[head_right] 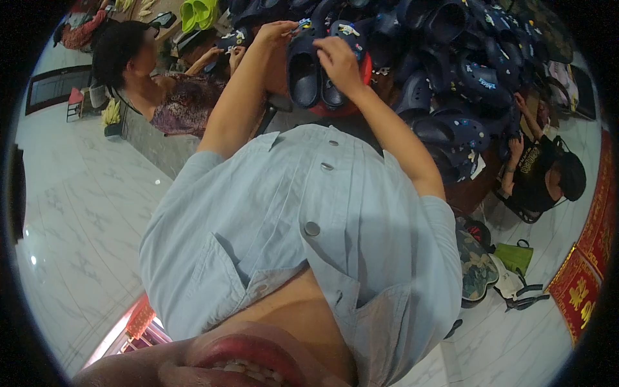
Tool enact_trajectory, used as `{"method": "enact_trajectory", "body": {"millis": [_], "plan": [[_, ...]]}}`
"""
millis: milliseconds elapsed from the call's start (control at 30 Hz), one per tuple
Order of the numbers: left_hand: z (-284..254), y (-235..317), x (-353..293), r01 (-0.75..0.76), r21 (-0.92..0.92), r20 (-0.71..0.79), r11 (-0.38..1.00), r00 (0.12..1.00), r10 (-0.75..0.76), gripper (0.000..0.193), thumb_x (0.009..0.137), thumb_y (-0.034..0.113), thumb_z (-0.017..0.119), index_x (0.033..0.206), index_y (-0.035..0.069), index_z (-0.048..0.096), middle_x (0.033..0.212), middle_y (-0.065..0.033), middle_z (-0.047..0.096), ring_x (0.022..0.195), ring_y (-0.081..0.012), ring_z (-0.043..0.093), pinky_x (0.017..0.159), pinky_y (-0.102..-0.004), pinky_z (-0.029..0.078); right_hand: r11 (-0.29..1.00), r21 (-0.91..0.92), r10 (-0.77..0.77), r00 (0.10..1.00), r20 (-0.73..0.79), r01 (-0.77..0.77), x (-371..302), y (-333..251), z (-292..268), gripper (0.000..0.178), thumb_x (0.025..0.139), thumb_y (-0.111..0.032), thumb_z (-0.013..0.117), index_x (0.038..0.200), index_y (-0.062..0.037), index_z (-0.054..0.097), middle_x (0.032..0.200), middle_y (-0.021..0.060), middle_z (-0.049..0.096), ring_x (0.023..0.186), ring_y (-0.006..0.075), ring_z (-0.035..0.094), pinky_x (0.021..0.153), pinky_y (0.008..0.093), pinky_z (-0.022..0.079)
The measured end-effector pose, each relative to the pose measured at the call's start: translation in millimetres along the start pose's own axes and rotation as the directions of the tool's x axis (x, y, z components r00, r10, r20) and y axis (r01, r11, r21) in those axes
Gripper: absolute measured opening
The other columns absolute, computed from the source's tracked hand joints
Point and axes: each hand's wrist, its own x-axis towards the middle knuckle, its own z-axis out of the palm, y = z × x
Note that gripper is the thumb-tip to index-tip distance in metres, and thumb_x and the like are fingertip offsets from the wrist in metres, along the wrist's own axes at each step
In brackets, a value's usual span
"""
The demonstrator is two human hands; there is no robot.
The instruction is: Attach decorative accessories to rubber clogs.
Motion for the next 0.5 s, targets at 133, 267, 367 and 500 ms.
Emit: {"method": "enact_trajectory", "body": {"millis": [133, 267, 367, 500], "plan": [[28, 16, -30, -0.026, -0.038, 0.244, 0.999, 0.969, 0.034, 0.018, 0.079, 0.007, 0.074, 0.096, 0.0, 0.07, 0.088, -0.008, 0.071, 0.078, -0.0163, 0.068, 0.059, -0.0202, 0.046, 0.789, 0.395, 0.53, 0.846, -0.049, -0.471, 28, 33, 0, 0.039, 0.086, -0.015, 0.069, 0.121, -0.0004, 0.056, 0.106, 0.015, 0.064, 0.089, 0.0195, 0.066, 0.068, 0.0291, 0.055], [37, 19, -51, 0.008, 0.002, 0.286, 1.0, 0.958, -0.008, 0.019, 0.082, 0.014, 0.075, 0.097, 0.005, 0.069, 0.083, -0.0009, 0.067, 0.067, -0.0076, 0.056, 0.065, -0.0212, 0.045, 0.579, 0.666, 0.509, 0.847, 0.154, -0.47, 43, 37, 2, 0.035, 0.087, -0.006, 0.067, 0.118, 0.005, 0.055, 0.099, 0.0137, 0.066, 0.08, 0.0183, 0.067, 0.069, 0.0255, 0.057], [34, 18, -51, 0.006, -0.006, 0.31, 1.0, 0.951, -0.004, 0.018, 0.081, 0.013, 0.075, 0.095, 0.004, 0.069, 0.08, 0.0001, 0.065, 0.063, -0.007, 0.053, 0.064, -0.0207, 0.043, 0.635, 0.625, 0.498, 0.859, 0.119, -0.454, 44, 40, 2, 0.027, 0.086, -0.004, 0.067, 0.111, 0.0055, 0.059, 0.09, 0.0116, 0.067, 0.075, 0.0163, 0.067, 0.067, 0.0246, 0.055], [24, 21, -49, 0.017, 0.044, 0.241, 0.999, 0.97, -0.027, 0.017, 0.082, 0.011, 0.074, 0.095, 0.002, 0.068, 0.079, -0.0004, 0.064, 0.061, -0.0076, 0.052, 0.061, -0.0203, 0.042, 0.67, 0.588, 0.522, 0.851, 0.061, -0.454, 36, 46, -9, 0.021, 0.085, -0.002, 0.066, 0.105, 0.0047, 0.063, 0.088, 0.0103, 0.068, 0.074, 0.0146, 0.066, 0.065, 0.0241, 0.055]]}}
